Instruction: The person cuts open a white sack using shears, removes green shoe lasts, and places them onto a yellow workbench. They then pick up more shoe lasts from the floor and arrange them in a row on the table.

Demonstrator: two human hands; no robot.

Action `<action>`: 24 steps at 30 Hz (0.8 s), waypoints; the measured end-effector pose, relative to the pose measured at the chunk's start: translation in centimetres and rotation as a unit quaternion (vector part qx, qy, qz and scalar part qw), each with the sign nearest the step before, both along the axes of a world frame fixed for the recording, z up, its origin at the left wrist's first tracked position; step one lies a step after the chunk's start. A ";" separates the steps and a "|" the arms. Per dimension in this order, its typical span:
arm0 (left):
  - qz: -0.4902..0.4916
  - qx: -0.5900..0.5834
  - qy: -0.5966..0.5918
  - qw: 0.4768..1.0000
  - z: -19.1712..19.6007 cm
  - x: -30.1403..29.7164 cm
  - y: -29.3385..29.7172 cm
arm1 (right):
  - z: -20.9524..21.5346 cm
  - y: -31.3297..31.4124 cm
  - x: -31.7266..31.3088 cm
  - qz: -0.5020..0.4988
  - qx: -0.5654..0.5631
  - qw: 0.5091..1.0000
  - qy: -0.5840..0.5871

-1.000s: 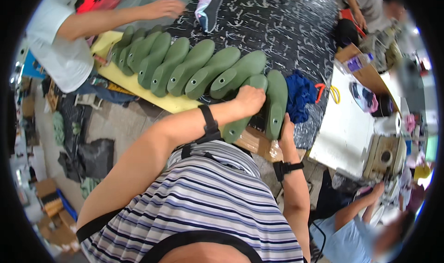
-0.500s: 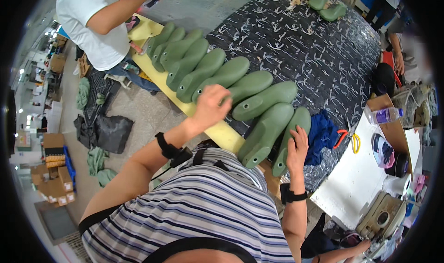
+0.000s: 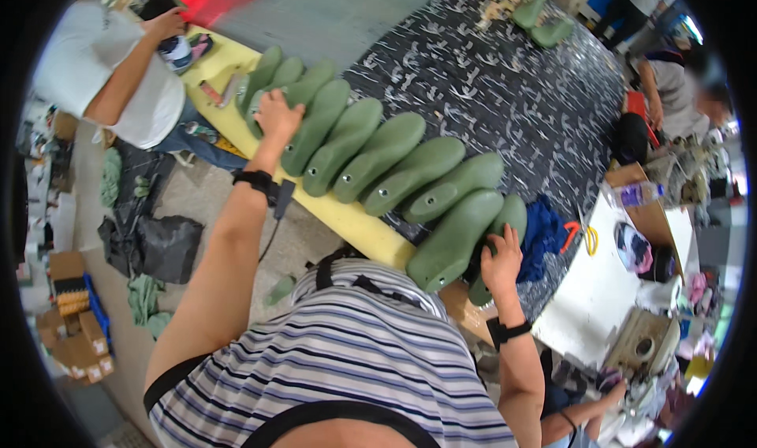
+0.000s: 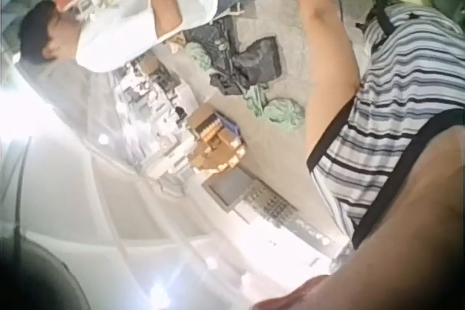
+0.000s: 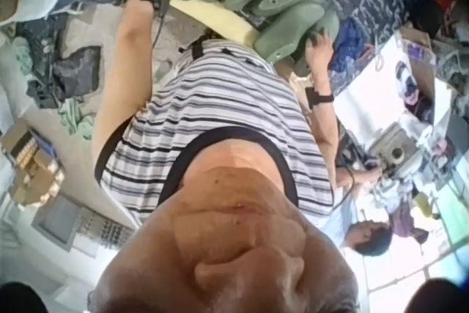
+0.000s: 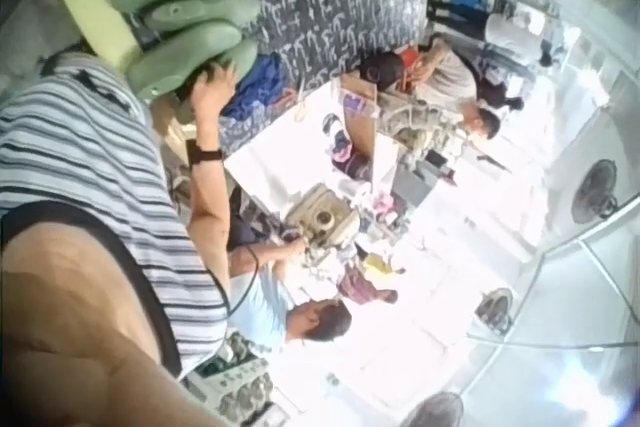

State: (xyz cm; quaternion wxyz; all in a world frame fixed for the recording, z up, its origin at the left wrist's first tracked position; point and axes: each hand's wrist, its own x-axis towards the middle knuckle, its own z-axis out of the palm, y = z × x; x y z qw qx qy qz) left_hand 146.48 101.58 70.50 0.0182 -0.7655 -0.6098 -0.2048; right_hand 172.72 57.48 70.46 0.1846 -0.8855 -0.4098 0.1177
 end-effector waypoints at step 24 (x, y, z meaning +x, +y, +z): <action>-0.220 -0.024 -0.175 0.959 0.6 -2.1 -8.4 | 0.3 -0.1 0.0 -0.035 0.020 0.999 0.017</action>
